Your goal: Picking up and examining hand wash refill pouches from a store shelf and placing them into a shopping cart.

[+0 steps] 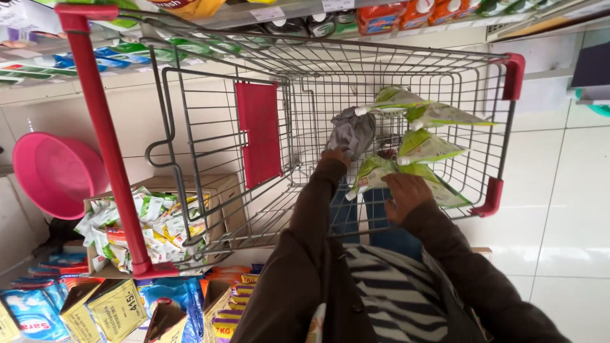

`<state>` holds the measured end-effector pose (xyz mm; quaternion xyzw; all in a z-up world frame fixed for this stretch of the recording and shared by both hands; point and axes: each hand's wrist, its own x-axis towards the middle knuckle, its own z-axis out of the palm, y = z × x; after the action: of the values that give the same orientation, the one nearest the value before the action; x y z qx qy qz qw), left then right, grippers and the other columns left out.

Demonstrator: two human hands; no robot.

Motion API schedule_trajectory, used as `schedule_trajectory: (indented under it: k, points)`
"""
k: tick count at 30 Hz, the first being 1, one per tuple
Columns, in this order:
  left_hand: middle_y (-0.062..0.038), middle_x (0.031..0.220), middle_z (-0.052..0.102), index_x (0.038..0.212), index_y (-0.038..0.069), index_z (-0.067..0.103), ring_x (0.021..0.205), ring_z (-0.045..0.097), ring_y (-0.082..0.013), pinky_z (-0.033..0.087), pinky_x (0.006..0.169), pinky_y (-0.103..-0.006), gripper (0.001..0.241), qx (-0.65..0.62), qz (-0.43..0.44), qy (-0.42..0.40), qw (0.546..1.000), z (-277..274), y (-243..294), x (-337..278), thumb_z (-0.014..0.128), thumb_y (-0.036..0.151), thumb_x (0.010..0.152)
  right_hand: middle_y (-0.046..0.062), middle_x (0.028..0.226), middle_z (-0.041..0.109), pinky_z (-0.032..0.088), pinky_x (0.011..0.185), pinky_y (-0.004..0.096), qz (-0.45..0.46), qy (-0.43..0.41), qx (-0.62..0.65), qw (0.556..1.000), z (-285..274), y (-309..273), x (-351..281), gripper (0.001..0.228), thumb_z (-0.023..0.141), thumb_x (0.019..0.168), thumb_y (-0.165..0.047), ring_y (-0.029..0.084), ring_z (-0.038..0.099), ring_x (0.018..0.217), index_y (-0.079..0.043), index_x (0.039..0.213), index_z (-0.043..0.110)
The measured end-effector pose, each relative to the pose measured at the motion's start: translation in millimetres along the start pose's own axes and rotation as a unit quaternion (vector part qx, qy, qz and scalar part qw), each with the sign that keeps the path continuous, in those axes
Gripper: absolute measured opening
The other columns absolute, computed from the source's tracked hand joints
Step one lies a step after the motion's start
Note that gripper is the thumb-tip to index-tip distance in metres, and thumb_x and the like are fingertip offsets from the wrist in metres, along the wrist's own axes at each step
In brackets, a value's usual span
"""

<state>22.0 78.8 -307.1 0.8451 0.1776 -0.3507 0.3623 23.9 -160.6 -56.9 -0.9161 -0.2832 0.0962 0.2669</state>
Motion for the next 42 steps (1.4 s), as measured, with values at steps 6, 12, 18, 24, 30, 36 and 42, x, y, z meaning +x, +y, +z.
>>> schedule_trajectory:
  k: [6,12,18,24,30,36,42]
  points:
    - [-0.016,0.15,0.045,0.137,0.019,0.061,0.146,0.033,-0.0394,0.028,0.117,-0.0637,0.05,0.205,-0.073,-0.115,0.969,3,54,41,0.066,0.044,0.094,0.007,0.1,0.076,0.053,0.092,0.044,0.052,-0.053,-0.014,0.997,54,23,2,0.012,0.075,0.083,-0.02,0.028,0.069,0.101,-0.01,0.09,0.075]
    - [-0.006,0.163,0.023,0.145,0.018,0.045,0.154,0.009,-0.0352,0.008,0.117,-0.0747,0.06,0.27,-0.045,-0.214,0.938,-20,112,15,0.063,0.045,0.094,0.007,0.083,0.076,0.058,0.08,0.04,0.002,-0.031,-0.087,0.996,59,34,-4,0.01,0.073,0.083,-0.014,0.024,0.073,0.083,-0.02,0.087,0.08]
    - [-0.019,0.116,0.074,0.128,0.011,0.068,0.1,0.074,-0.0332,0.062,0.084,-0.0432,0.041,-0.233,-0.086,-0.088,0.965,-50,64,-11,0.067,0.026,0.09,0.006,0.075,0.074,0.055,0.067,0.04,0.055,0.016,0.022,0.998,-16,-8,4,0.01,0.074,0.084,-0.016,0.025,0.07,0.068,-0.014,0.09,0.082]
    - [-0.021,0.102,0.068,0.119,-0.001,0.057,0.09,0.065,-0.0258,0.056,0.071,-0.0363,0.033,-0.348,0.046,0.148,0.925,-101,7,-65,0.075,0.006,0.092,0.01,0.068,0.07,0.052,0.057,0.04,0.129,0.077,0.041,0.988,-92,-61,6,0.013,0.08,0.083,-0.024,0.027,0.066,0.062,-0.011,0.085,0.08]
    - [-0.013,0.122,0.071,0.138,-0.001,0.056,0.112,0.07,-0.0226,0.062,0.096,-0.034,0.05,-0.644,0.136,-0.007,0.753,-129,16,-160,0.07,0.007,0.09,0.011,0.057,0.067,0.048,0.046,0.034,0.268,0.065,0.084,0.958,-119,-67,-15,0.02,0.075,0.091,-0.028,0.02,0.059,0.042,-0.009,0.095,0.082]
    - [-0.024,0.125,0.066,0.134,0.003,0.063,0.125,0.066,-0.0286,0.056,0.111,-0.0405,0.045,-0.308,0.507,0.055,0.803,-170,133,-287,0.075,-0.01,0.093,0.009,0.052,0.063,0.044,0.045,0.031,0.262,0.1,0.182,0.942,-153,-95,-13,0.023,0.076,0.092,-0.028,0.012,0.052,0.043,-0.005,0.089,0.08]
    - [-0.009,0.116,0.055,0.126,0.008,0.042,0.115,0.062,-0.019,0.058,0.096,-0.0352,0.056,-0.568,0.435,0.071,0.695,-175,173,-271,0.075,-0.014,0.087,0.009,0.049,0.06,0.043,0.044,0.033,0.213,0.1,0.165,0.958,-189,-127,-10,0.022,0.076,0.091,-0.027,0.016,0.051,0.04,-0.005,0.085,0.08]
